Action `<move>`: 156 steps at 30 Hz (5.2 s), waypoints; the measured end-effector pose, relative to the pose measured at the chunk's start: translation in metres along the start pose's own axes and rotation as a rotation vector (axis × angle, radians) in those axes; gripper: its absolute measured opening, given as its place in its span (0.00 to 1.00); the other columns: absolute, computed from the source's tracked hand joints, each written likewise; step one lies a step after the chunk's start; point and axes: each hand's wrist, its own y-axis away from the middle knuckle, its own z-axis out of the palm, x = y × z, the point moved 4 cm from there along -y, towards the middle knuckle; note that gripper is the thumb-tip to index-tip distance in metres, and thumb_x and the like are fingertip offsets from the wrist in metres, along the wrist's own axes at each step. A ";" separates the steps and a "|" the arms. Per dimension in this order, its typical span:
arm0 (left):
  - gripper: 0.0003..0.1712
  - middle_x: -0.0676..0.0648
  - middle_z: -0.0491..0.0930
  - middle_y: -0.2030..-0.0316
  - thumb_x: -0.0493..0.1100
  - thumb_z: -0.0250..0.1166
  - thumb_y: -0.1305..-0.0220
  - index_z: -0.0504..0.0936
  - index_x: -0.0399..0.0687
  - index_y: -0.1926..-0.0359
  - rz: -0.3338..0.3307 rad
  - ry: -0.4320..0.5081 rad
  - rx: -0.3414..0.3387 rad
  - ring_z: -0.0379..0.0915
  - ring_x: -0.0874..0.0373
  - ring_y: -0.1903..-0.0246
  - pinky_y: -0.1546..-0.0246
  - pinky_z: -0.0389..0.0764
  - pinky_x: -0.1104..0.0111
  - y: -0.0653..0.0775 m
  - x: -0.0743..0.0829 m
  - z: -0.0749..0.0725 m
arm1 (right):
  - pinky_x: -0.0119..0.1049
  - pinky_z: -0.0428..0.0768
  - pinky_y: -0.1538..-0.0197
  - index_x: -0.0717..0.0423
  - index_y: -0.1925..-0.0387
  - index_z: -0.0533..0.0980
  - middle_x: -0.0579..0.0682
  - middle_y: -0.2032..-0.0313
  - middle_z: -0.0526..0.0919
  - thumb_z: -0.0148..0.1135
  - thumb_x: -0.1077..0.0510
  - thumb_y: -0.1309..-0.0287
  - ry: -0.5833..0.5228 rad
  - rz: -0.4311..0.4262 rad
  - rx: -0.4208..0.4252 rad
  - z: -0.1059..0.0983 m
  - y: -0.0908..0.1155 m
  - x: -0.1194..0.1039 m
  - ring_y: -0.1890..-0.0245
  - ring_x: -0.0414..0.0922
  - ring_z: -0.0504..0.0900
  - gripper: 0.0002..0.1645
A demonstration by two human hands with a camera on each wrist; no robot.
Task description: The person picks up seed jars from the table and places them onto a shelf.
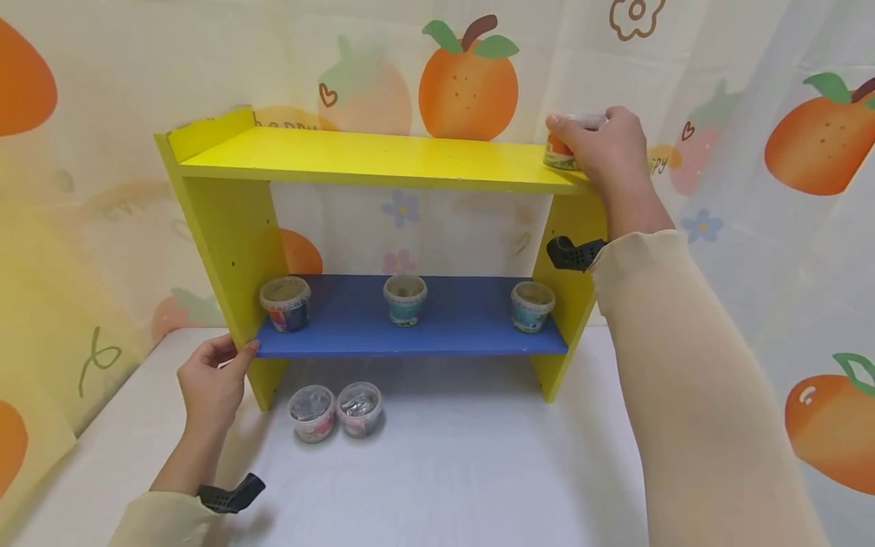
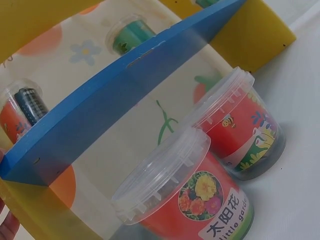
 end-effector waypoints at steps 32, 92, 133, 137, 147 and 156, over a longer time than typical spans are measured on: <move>0.20 0.46 0.83 0.60 0.47 0.70 0.39 0.83 0.38 0.51 0.010 0.007 -0.009 0.75 0.70 0.65 0.66 0.76 0.86 -0.001 -0.001 -0.002 | 0.29 0.82 0.57 0.62 0.51 0.78 0.57 0.62 0.84 0.74 0.54 0.47 -0.435 -1.028 0.216 0.218 0.168 0.086 0.63 0.46 0.83 0.24; 0.19 0.48 0.82 0.60 0.47 0.70 0.39 0.83 0.39 0.51 0.019 0.005 -0.008 0.75 0.68 0.63 0.65 0.77 0.86 0.000 -0.001 -0.001 | 0.44 0.73 0.34 0.50 0.36 0.69 0.50 0.42 0.77 0.73 0.53 0.47 -0.465 -0.420 -0.697 0.309 0.185 0.127 0.41 0.47 0.76 0.38; 0.18 0.50 0.82 0.63 0.47 0.71 0.40 0.83 0.40 0.53 0.058 0.005 0.018 0.76 0.70 0.67 0.66 0.76 0.86 -0.002 -0.010 -0.002 | 0.36 0.75 0.37 0.54 0.37 0.70 0.48 0.44 0.73 0.64 0.35 0.42 -0.241 -0.356 -0.276 0.105 0.072 -0.097 0.47 0.44 0.73 0.40; 0.19 0.48 0.82 0.63 0.47 0.71 0.40 0.83 0.39 0.54 0.084 0.010 0.028 0.75 0.69 0.66 0.65 0.75 0.86 -0.003 -0.007 0.000 | 0.37 0.73 0.35 0.55 0.34 0.66 0.50 0.40 0.70 0.63 0.33 0.43 -0.199 -0.322 -0.287 0.104 0.067 -0.101 0.44 0.44 0.73 0.44; 0.20 0.47 0.81 0.63 0.47 0.71 0.40 0.82 0.37 0.54 0.103 0.023 0.009 0.75 0.70 0.67 0.65 0.75 0.86 -0.001 -0.005 0.002 | 0.33 0.76 0.39 0.52 0.33 0.66 0.48 0.39 0.69 0.64 0.32 0.45 -0.142 -0.257 -0.307 0.110 0.051 -0.109 0.47 0.43 0.71 0.46; 0.18 0.50 0.80 0.66 0.45 0.71 0.40 0.82 0.37 0.55 0.103 0.039 0.015 0.74 0.67 0.67 0.64 0.76 0.85 -0.001 -0.003 0.002 | 0.34 0.71 0.53 0.49 0.39 0.71 0.46 0.46 0.73 0.62 0.28 0.47 -0.106 -0.274 -0.268 0.114 0.048 -0.109 0.55 0.44 0.71 0.42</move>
